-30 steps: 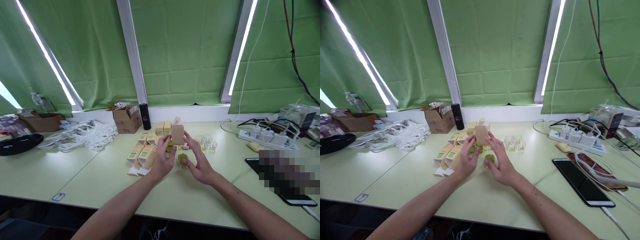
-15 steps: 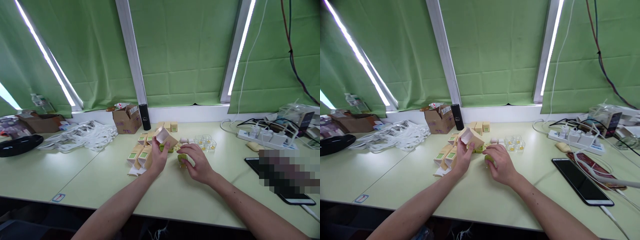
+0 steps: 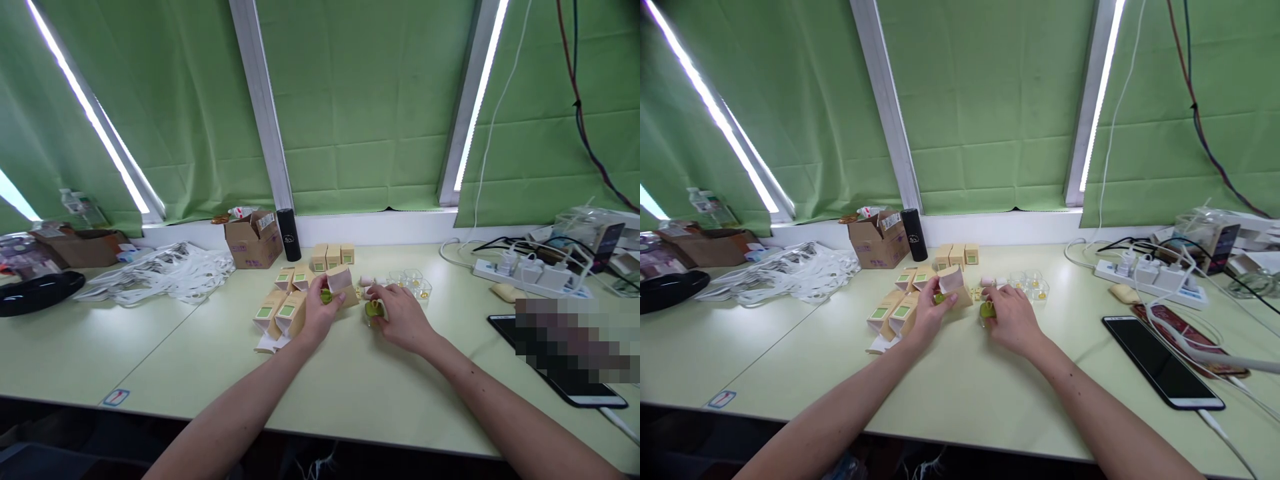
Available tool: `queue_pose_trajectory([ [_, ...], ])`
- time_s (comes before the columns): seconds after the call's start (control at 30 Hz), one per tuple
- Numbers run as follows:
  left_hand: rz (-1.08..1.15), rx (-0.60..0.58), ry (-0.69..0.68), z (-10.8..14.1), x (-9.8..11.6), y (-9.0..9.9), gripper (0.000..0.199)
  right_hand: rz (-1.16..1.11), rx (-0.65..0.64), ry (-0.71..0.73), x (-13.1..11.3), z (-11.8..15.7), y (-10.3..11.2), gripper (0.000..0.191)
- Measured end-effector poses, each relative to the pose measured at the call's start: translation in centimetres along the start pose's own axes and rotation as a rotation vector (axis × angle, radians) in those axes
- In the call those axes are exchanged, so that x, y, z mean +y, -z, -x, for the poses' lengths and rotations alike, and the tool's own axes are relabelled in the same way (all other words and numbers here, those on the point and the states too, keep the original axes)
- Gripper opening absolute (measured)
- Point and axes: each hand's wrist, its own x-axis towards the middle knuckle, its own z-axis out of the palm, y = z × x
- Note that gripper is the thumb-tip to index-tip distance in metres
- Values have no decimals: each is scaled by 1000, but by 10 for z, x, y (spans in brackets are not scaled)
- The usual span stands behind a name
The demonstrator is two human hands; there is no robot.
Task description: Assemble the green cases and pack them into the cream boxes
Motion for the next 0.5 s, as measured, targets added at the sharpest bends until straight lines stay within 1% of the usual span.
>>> queue_pose_trajectory([
  [0.07,-52,-61,12,2,0,-2,42,35,1,-37,6,-2,1,49],
  [0.2,-231,-134,19,7,0,-4,44,86,5,-78,14,-4,2,49],
  [0.3,-372,-226,-19,11,1,-4,39,91,8,-78,15,-4,2,50],
  [0.37,-409,-274,-61,12,2,-4,40,91,10,-72,14,-4,2,51],
  [0.43,-394,-268,-111,14,4,-4,47,93,10,-68,13,-4,2,50],
  [0.5,-345,-220,-152,14,7,-4,55,92,14,-63,14,-4,3,49],
])
